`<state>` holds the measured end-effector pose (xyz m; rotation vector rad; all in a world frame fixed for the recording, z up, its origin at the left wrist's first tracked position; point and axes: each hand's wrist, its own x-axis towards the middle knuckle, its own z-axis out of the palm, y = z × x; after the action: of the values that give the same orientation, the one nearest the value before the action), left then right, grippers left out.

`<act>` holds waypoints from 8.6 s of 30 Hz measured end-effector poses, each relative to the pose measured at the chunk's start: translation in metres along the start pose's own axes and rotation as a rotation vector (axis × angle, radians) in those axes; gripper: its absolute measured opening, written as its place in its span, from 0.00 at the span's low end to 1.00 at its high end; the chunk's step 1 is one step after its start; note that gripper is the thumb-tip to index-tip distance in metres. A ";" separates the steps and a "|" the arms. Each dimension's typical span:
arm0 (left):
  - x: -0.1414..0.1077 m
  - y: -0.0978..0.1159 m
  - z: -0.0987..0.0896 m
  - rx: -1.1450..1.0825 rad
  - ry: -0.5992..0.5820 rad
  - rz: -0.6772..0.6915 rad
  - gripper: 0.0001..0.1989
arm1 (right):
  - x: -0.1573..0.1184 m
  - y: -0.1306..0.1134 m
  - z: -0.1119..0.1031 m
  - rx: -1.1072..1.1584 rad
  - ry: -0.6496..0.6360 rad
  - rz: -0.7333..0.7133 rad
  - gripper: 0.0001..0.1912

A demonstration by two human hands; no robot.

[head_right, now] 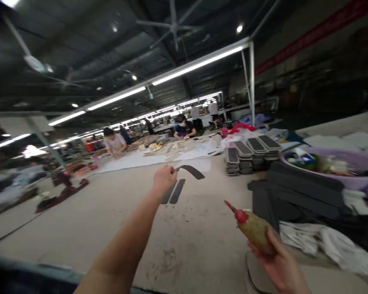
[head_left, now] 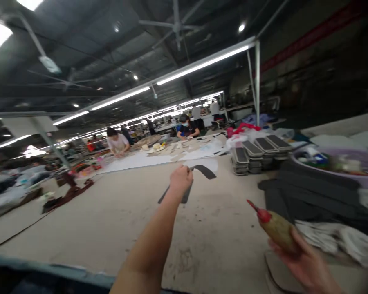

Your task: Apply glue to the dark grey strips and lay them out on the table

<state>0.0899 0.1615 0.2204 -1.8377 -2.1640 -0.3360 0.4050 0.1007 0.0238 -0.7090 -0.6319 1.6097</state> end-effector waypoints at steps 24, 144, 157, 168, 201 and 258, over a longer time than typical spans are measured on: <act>0.002 -0.022 0.214 0.139 -0.382 -0.095 0.15 | -0.022 0.001 0.034 0.255 -0.219 0.117 0.21; -0.221 -0.043 0.153 -0.228 -0.370 0.406 0.17 | -0.004 0.038 0.013 -1.461 0.149 -0.754 0.16; -0.223 -0.039 0.146 -0.271 -0.409 0.369 0.16 | -0.051 0.068 0.061 -1.221 -0.403 -0.478 0.17; -0.223 -0.042 0.151 -0.277 -0.406 0.385 0.16 | -0.059 0.053 0.060 -1.266 -0.431 -0.408 0.18; -0.220 -0.029 0.147 -0.163 -0.403 0.318 0.15 | -0.014 0.036 0.021 -1.426 0.024 -0.657 0.17; -0.065 -0.003 0.053 -0.127 -0.299 0.062 0.15 | -0.010 -0.009 0.013 -0.209 0.374 -0.443 0.25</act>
<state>0.0929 0.1201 0.1474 -2.1391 -2.3173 -0.1999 0.4020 0.0923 0.0398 -0.9226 -0.6317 0.9813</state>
